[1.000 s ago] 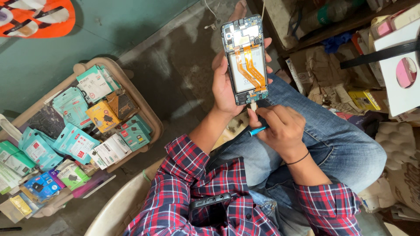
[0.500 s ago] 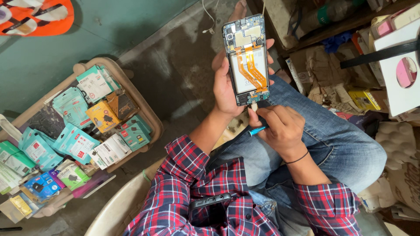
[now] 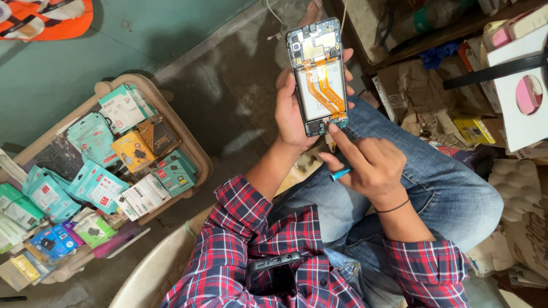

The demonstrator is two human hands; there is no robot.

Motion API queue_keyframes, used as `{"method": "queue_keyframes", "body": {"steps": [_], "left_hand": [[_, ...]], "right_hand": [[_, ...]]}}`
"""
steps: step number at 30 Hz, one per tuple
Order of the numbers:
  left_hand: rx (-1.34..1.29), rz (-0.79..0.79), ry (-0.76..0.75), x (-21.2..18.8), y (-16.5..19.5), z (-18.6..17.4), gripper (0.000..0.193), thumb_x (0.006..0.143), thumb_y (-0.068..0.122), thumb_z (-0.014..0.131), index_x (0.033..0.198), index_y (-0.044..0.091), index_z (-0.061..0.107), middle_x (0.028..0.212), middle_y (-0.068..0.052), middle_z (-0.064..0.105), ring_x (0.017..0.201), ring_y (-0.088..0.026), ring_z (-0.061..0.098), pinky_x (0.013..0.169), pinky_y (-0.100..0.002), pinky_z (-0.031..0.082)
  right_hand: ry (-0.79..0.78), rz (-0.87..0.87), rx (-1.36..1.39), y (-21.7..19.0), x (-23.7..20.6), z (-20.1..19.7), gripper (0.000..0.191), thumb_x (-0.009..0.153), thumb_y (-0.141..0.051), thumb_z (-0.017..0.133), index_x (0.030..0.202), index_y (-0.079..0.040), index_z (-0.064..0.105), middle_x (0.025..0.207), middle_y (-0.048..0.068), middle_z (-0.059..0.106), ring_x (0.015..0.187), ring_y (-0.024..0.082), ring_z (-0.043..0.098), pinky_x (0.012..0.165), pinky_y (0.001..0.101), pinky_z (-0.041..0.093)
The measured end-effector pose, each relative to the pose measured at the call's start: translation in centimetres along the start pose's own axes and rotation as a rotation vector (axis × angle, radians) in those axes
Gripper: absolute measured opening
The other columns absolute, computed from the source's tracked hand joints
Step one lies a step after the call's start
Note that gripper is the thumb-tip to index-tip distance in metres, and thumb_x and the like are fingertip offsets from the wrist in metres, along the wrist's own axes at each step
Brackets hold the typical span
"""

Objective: The person repairs a smartphone, prying open the back cover and working on the internal components with a screwdriver. They flip the phone over to test the screen, reconnect a charging cable to the exposed internals, and continue manipulating the battery and flex cables with the screwdriver.

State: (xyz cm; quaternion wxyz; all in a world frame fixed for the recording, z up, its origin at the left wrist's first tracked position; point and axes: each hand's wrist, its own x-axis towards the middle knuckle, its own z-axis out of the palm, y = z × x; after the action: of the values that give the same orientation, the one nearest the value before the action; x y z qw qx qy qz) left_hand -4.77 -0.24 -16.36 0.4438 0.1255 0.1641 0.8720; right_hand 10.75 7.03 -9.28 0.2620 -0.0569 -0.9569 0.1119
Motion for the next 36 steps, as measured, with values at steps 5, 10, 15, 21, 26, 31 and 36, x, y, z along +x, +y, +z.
{"method": "queue_keyframes", "body": {"steps": [5,10,15,21,26,31,36], "left_hand": [[0.023,0.038,-0.038,0.27,0.13,-0.18,0.073,0.111,0.056,0.043,0.157,0.001,0.037,0.149,-0.028,0.050,0.106,-0.030,0.068,0.087,-0.045,0.061],[-0.064,0.019,-0.055,0.57,0.08,-0.22,0.079,0.106,0.059,0.048,0.162,0.006,0.031,0.152,-0.024,0.049,0.112,-0.028,0.066,0.090,-0.047,0.060],[-0.084,0.007,-0.050,0.57,0.16,-0.25,0.080,0.104,0.059,0.049,0.162,0.007,0.030,0.153,-0.023,0.048,0.113,-0.027,0.065,0.091,-0.047,0.059],[-0.018,0.035,-0.055,0.43,0.28,-0.18,0.078,0.107,0.058,0.048,0.162,0.005,0.031,0.152,-0.026,0.048,0.112,-0.028,0.066,0.089,-0.046,0.060],[-0.033,0.007,-0.042,0.26,0.29,-0.26,0.077,0.106,0.058,0.046,0.161,0.006,0.031,0.153,-0.025,0.048,0.109,-0.029,0.067,0.089,-0.046,0.060],[0.023,0.004,-0.052,0.16,0.15,-0.34,0.078,0.108,0.060,0.045,0.159,0.002,0.034,0.152,-0.028,0.049,0.107,-0.031,0.068,0.089,-0.046,0.060],[-0.008,0.007,-0.049,0.17,0.14,-0.12,0.080,0.105,0.060,0.048,0.162,0.005,0.033,0.152,-0.027,0.048,0.110,-0.028,0.067,0.091,-0.045,0.060]], "right_hand": [[-0.022,0.009,-0.022,-0.02,0.06,0.26,0.049,0.090,-0.037,0.085,0.131,-0.014,0.074,0.068,0.003,0.042,0.055,0.021,0.046,0.054,0.0360,0.039],[-0.026,-0.001,-0.027,-0.05,0.18,0.25,0.048,0.092,-0.038,0.084,0.132,-0.014,0.073,0.071,0.002,0.046,0.057,0.020,0.047,0.055,0.0355,0.040],[-0.044,0.003,-0.033,-0.24,0.29,0.31,0.049,0.090,-0.038,0.086,0.130,-0.013,0.074,0.067,0.001,0.044,0.054,0.019,0.045,0.052,0.0353,0.038],[-0.036,-0.009,-0.031,-0.17,0.35,0.09,0.050,0.090,-0.037,0.086,0.132,-0.013,0.073,0.068,0.001,0.044,0.055,0.019,0.046,0.053,0.0356,0.039],[-0.012,0.024,-0.046,0.01,0.32,0.10,0.053,0.090,-0.036,0.087,0.134,-0.011,0.072,0.067,0.002,0.043,0.055,0.020,0.047,0.053,0.0360,0.039],[-0.019,0.038,-0.049,0.08,0.29,0.30,0.054,0.090,-0.036,0.087,0.135,-0.011,0.072,0.069,0.002,0.048,0.056,0.020,0.048,0.054,0.0358,0.040],[-0.011,0.010,-0.088,-0.15,0.33,0.37,0.053,0.090,-0.036,0.086,0.135,-0.010,0.072,0.070,0.001,0.050,0.056,0.020,0.050,0.055,0.0350,0.040]]}}
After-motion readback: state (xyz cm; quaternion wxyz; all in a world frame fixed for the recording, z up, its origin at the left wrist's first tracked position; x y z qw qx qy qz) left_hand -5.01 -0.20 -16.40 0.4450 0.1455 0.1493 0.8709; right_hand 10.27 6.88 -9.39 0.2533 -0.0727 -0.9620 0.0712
